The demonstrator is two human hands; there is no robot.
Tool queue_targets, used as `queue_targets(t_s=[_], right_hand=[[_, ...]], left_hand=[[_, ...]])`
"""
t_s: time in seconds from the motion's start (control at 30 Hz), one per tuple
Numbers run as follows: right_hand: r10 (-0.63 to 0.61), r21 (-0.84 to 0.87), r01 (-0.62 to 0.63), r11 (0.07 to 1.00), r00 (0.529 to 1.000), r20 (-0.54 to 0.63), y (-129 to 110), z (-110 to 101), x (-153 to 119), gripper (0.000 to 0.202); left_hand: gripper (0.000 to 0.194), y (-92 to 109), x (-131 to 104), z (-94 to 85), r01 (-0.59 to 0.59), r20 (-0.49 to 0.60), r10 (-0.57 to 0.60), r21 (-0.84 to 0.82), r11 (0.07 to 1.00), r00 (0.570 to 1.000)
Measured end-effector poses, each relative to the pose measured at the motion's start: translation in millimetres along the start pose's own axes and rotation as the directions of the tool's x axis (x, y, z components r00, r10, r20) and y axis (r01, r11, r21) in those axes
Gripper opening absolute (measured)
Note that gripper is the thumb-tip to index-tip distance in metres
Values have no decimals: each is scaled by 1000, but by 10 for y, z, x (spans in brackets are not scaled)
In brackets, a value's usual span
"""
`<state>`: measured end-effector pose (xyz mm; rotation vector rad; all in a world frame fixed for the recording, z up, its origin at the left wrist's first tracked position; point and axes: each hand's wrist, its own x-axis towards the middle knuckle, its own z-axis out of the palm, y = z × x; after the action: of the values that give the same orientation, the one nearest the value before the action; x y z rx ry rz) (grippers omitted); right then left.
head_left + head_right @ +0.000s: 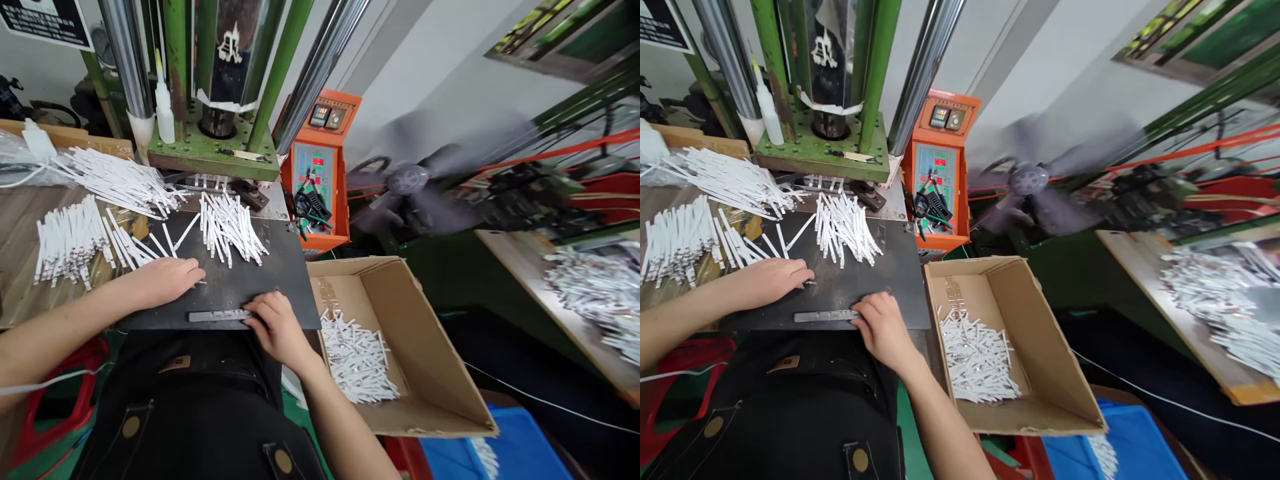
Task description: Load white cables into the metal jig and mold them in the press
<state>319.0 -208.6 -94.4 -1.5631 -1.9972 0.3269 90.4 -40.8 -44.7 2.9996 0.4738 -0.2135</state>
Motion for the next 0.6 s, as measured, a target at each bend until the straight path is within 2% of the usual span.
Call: queue_targets(t_s=[0.07,0.13,0.2,0.27,0.33,0.37,0.43,0.47,0.5,0.53,0.6], right_hand=[[-24,-6,24,1000,999,22,-78,83,130,17],[-45,-18,46,999,998,44,-117,122,247,18],[-75,-30,78,996,993,91,-131,103,361,18],[-108,-12,112,994,980,166,-150,57,517,18],[-113,28,109,994,964,239,-209,48,751,21],[-87,28,82,996,961,261,-264,73,896,23],[12,-35,-2,999,954,298,-422,184,1212,31],[75,-88,-50,995,947,312,-516,261,1367,38],[133,-139,-92,986,937,323,-610,342,1510,44],[180,-178,-125,976,925,334,-694,419,1637,50],[205,-190,-142,972,905,373,-803,538,1829,51]], left_hand=[[34,7,-4,-18,-3,-13,4,52,999,1000],[35,-2,-95,-65,32,-57,-31,27,999,998],[34,-16,-284,-148,91,-184,-101,-62,994,978],[31,-13,-529,-249,150,-372,-215,-196,969,903],[26,20,-757,-322,205,-503,-387,-380,902,773],[23,45,-848,-336,222,-522,-492,-496,840,696],[22,98,-977,-306,218,-469,-699,-725,654,540],[24,121,-1022,-265,200,-405,-776,-812,548,484],[27,140,-1060,-212,185,-334,-827,-872,454,453],[31,152,-1095,-153,185,-273,-854,-904,385,444],[36,163,-1159,-37,216,-190,-869,-924,316,457]])
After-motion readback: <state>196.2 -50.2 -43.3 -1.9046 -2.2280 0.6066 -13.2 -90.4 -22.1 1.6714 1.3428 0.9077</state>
